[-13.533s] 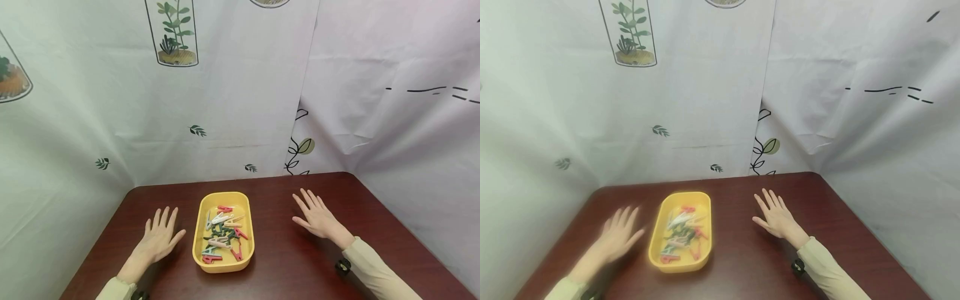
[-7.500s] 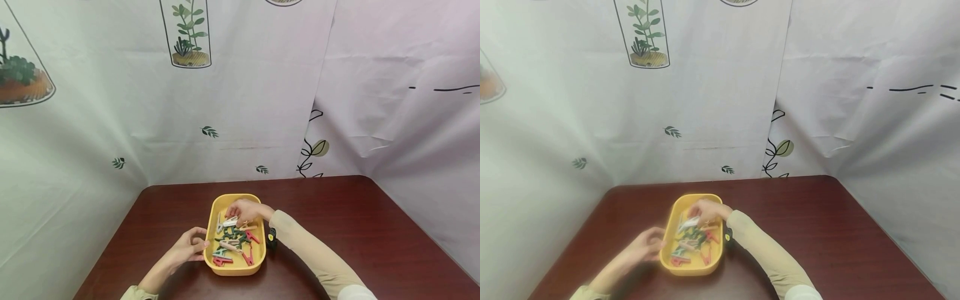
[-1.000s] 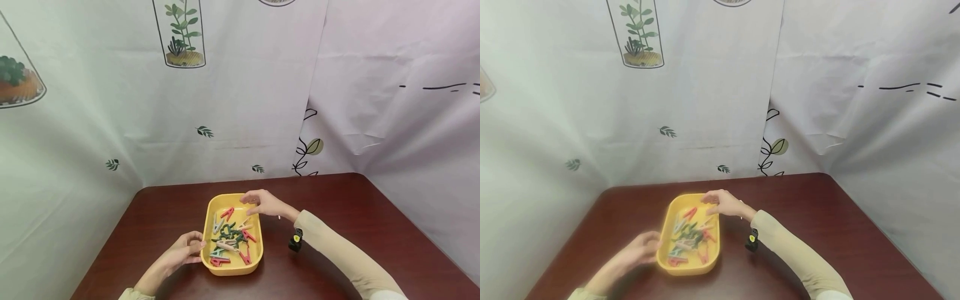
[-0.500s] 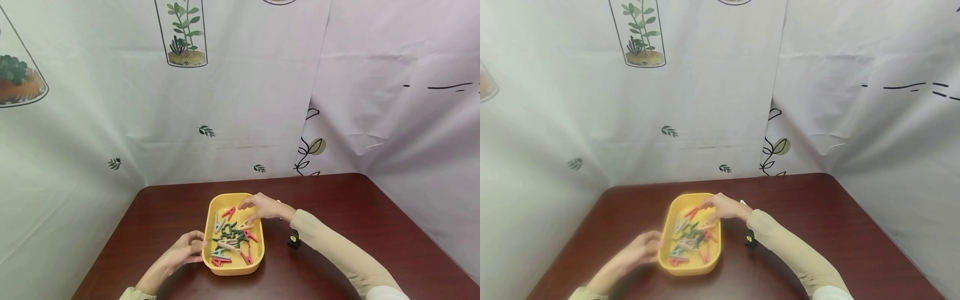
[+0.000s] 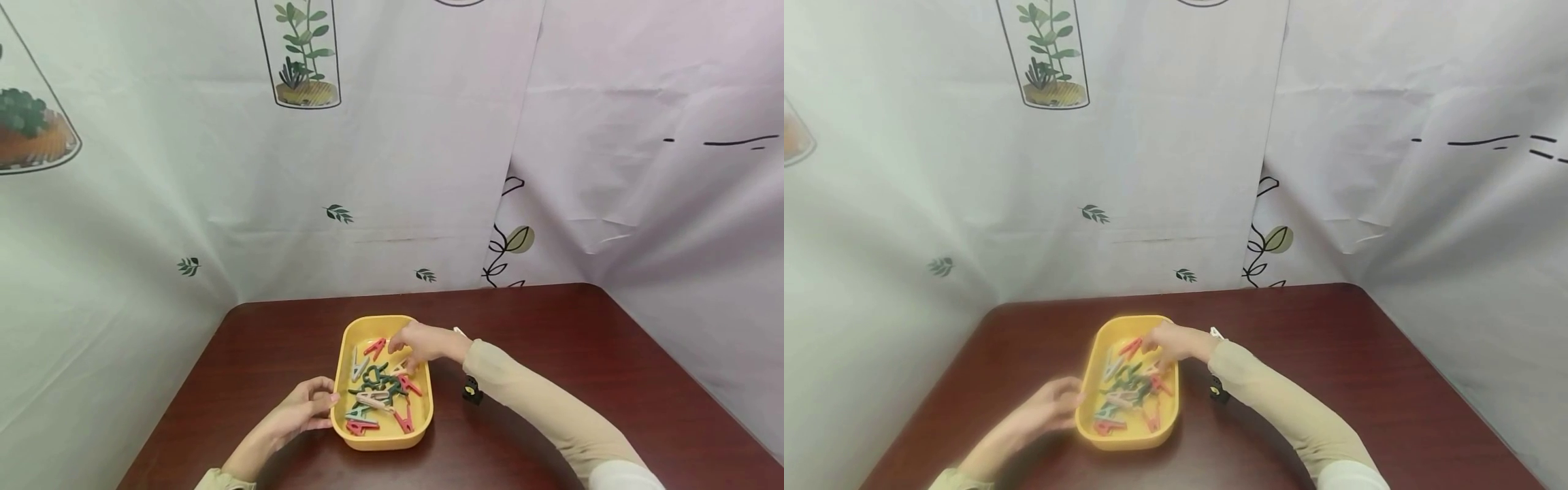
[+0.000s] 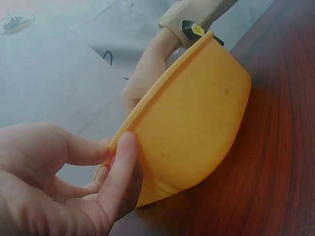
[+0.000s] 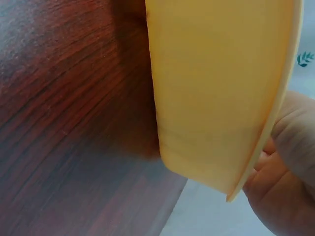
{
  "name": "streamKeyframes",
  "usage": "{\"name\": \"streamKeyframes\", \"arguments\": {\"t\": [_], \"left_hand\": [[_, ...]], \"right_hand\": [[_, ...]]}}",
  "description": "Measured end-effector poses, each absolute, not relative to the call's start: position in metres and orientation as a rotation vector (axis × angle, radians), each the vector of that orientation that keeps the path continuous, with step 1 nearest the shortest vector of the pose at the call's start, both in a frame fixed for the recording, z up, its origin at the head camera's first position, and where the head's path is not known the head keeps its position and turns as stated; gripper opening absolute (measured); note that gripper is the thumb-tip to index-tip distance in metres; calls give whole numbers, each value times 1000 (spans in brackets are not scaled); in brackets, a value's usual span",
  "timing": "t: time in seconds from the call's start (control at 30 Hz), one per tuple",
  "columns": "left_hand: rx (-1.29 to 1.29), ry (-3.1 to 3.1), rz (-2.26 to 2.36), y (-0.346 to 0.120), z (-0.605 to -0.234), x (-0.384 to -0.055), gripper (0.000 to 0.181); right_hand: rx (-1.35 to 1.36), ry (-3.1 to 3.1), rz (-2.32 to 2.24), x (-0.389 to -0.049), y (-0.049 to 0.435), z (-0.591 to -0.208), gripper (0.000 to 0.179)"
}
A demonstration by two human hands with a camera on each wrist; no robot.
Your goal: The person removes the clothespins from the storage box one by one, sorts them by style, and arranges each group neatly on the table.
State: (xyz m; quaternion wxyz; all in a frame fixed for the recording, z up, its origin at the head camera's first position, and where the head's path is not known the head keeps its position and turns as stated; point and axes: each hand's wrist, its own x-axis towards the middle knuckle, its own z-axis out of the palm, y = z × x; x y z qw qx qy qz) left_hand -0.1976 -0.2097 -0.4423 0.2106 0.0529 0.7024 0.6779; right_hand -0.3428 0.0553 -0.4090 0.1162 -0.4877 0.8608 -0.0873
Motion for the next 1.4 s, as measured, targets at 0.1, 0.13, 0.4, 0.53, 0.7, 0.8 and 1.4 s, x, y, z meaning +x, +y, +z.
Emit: {"name": "streamKeyframes", "arguments": {"t": [0.1,0.13,0.4,0.53,0.7,0.8,1.4], "left_hand": [[144,1949,1889,-210,-443,-198,32],[143,1950,1890,-210,-444,-198,32],[139,1946,1893,-210,-443,-198,31],[136,1953,1889,-210,-442,-198,32],[138,1947,1890,-209,-441,-197,32],[139,1944,1891,-209,-441,-197,31],[163,1949,1898,-209,-442,-195,33]], "right_hand": [[-1404,2534,-207,-341,51,-409,43],[-1397,2539,-195,-341,50,-409,41],[-1349,2545,-139,-338,43,-406,31],[-1369,2560,-87,-340,42,-410,22],[-1362,2580,-61,-342,41,-415,17],[-1329,2585,-93,-342,40,-415,20],[-1287,2595,-286,-336,32,-417,27]]}}
